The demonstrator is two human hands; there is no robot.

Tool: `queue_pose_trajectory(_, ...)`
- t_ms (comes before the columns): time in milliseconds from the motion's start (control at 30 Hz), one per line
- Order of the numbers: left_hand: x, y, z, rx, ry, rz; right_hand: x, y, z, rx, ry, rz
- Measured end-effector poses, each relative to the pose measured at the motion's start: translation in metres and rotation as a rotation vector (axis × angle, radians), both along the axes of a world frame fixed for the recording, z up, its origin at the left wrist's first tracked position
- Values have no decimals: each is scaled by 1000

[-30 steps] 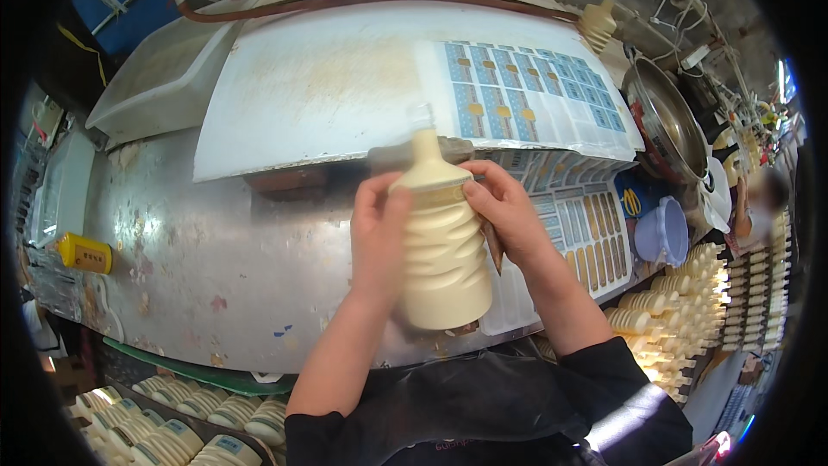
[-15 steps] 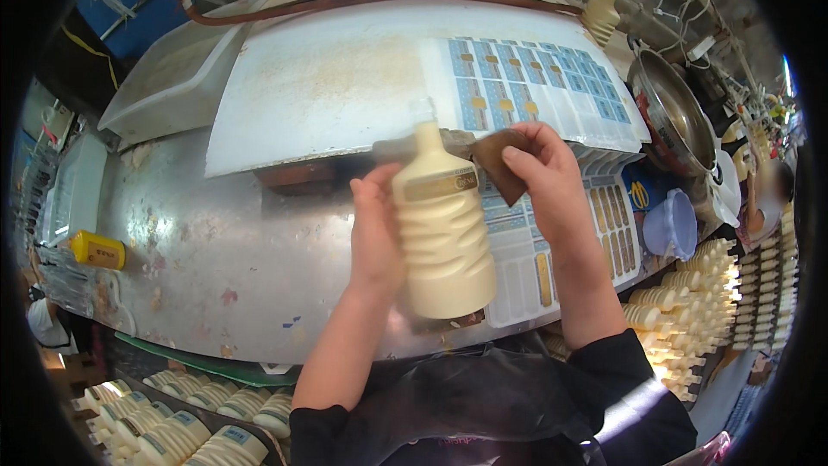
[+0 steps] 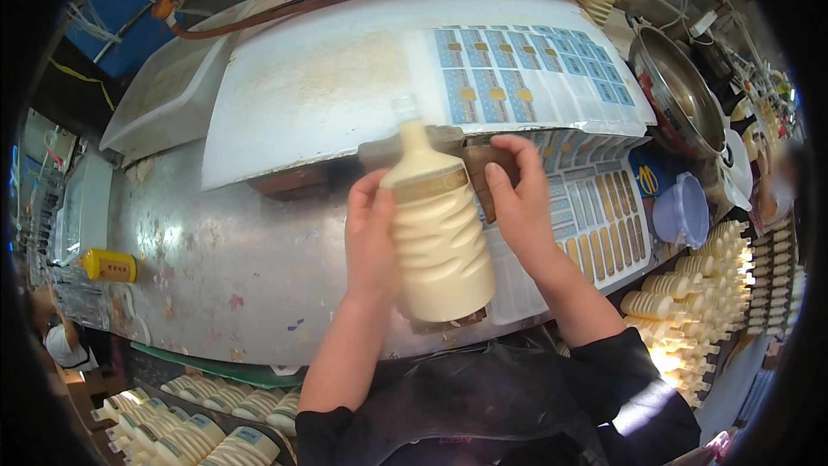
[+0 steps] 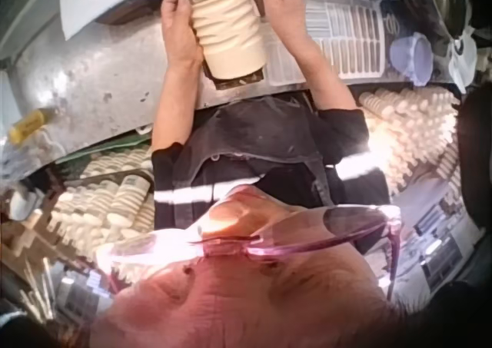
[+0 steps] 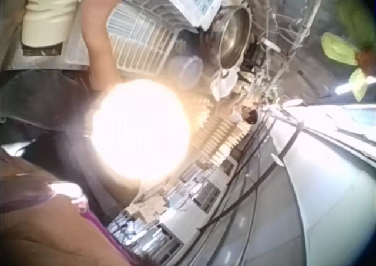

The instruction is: The person repeatedly picks up cream-colored plastic bottles, peels labels from a sheet, and applies them to the bottle bodies. After labeling, the person places the bottles back into a tray. The process is repeated for multiple bottles throughout the clip.

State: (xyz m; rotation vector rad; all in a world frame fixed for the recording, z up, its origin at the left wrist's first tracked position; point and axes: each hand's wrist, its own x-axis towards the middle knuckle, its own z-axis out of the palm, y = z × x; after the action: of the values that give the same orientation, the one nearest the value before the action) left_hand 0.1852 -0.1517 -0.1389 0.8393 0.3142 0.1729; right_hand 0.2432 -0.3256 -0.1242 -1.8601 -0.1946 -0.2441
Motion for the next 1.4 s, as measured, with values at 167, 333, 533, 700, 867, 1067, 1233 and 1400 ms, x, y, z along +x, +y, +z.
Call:
queue_pose_trajectory(167,-2,-1,2,-131,-3,-4,-16,14,33,-314,-688,237)
queue_pose_trajectory(333,-7,-2,8,-88,12,51,-23,31,59,-471,-925,330)
queue_pose_trajectory(533,-6,-2,-7,-266,-8,30,-38,49,62,-616,-973,412)
queue_pose_trajectory(700,-5,-1,-8,-293,-35,10,-42,55,67,-733,-881,478)
queue_pose_trajectory(867,-7,1,7,-278,19,-2,-18,51,69,-333,-508,279)
queue_pose_trajectory(1067,-4,1,10,-177,49,-2,-4,77,78,-314,-225,372)
queue_pose_trajectory(1233,-5,2,9,-219,19,-11,17,54,59,-354,-164,218)
queue_pose_trajectory(1400,-5,-3,11,-193,-3,1,18,54,62,-171,-209,243)
